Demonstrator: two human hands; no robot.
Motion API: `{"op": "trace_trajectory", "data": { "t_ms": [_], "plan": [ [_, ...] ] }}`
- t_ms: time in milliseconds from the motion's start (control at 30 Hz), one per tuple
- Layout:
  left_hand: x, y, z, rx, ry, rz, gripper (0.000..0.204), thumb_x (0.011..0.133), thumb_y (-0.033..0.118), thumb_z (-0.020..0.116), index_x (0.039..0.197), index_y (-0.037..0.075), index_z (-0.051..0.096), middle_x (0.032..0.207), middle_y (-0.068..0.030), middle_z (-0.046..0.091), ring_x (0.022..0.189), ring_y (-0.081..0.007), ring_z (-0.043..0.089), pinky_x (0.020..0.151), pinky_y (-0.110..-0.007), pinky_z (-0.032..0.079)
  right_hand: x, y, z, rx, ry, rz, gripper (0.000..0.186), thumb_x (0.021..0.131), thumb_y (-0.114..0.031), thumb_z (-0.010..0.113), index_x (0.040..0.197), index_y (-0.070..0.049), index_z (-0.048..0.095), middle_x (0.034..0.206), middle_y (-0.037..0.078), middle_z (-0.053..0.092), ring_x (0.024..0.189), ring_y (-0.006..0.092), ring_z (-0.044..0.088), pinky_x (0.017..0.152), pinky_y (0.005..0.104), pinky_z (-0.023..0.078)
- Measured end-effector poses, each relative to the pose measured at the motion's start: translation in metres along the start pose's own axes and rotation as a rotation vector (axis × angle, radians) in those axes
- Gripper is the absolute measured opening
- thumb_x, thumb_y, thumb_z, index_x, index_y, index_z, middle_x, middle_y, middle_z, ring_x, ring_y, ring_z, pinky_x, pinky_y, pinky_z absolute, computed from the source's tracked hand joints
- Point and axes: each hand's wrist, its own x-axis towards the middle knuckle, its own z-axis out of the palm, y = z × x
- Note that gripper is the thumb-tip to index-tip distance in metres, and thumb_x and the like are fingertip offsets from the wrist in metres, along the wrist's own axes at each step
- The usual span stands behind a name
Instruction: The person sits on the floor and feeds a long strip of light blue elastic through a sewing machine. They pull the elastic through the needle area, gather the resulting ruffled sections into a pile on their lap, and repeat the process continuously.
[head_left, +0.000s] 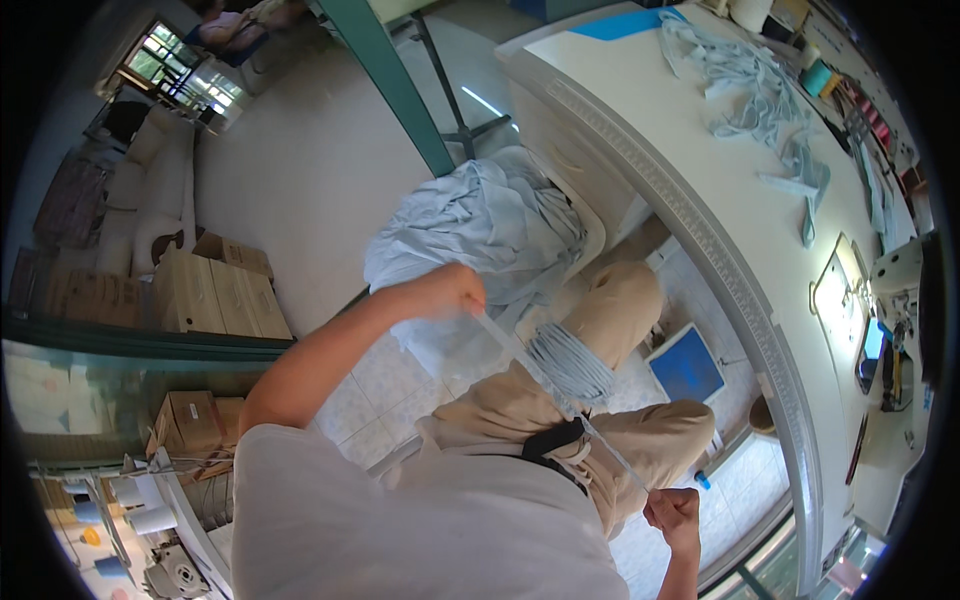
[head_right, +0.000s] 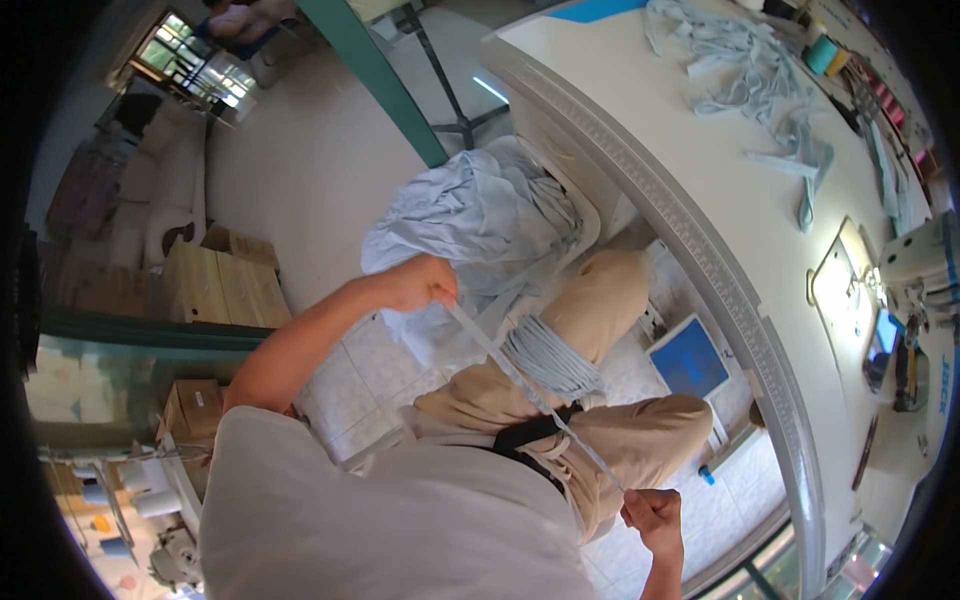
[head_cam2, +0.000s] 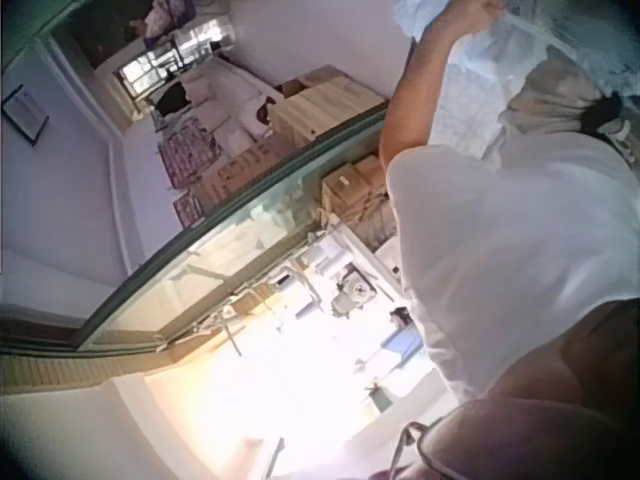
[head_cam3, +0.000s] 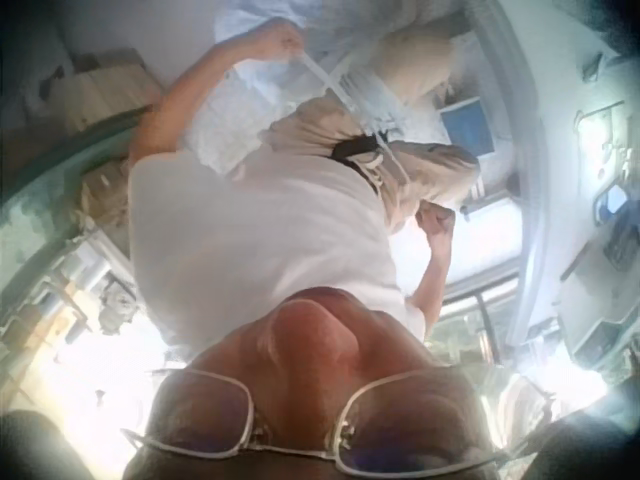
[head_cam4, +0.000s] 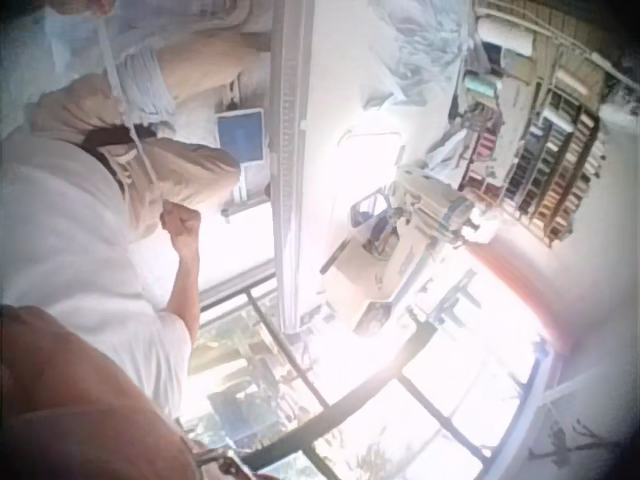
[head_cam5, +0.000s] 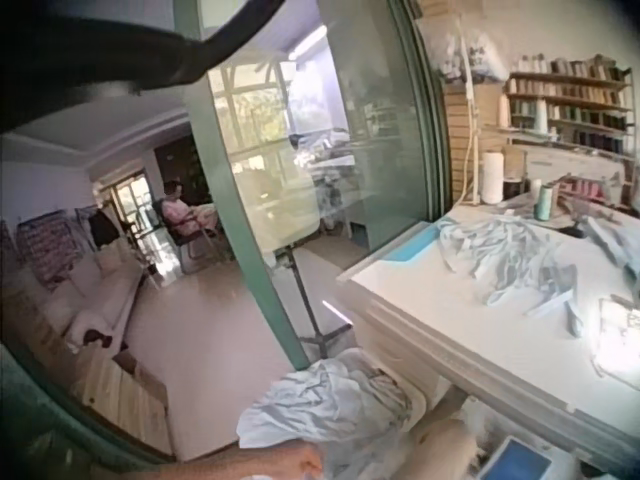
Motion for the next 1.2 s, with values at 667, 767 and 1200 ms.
{"op": "trace_trajectory", "data": {
  "t_ms": [667,767,1200],
  "plan": [
    [0.017,0.145,0.029,-0.361,-0.084,0.447,0.017,0.093,0.011,0.052,0.094,-0.001,0.064,0.074,-0.0071,0.063,0.072,-0.0138,0.061,0.070,-0.027,0.047,0.008,-0.094,-0.036,-0.236,0.180,-0.430,0.054,0.088,-0.028,0.062,0.044,-0.003,0.044,0.040,0.002,0.041,0.035,0.0072,0.034,0.036,0.0260,0.021],
    [0.012,0.142,0.021,-0.291,-0.190,0.269,0.013,0.087,0.008,0.057,0.083,-0.001,0.064,0.066,-0.0062,0.061,0.060,-0.0131,0.057,0.061,-0.027,0.045,0.005,-0.100,-0.042,-0.230,0.194,-0.441,0.055,0.088,-0.030,0.063,0.044,-0.005,0.043,0.039,0.001,0.040,0.035,0.0069,0.033,0.036,0.0250,0.020],
    [0.000,0.071,-0.016,-0.135,0.049,0.174,0.007,0.078,0.000,0.061,0.084,0.000,0.066,0.074,-0.0076,0.066,0.069,-0.0124,0.061,0.064,-0.026,0.047,-0.003,-0.068,-0.063,0.175,0.428,-0.444,0.045,0.084,-0.016,0.066,0.048,-0.007,0.041,0.042,0.000,0.037,0.037,0.0063,0.030,0.035,0.0237,0.018]
  ]
}}
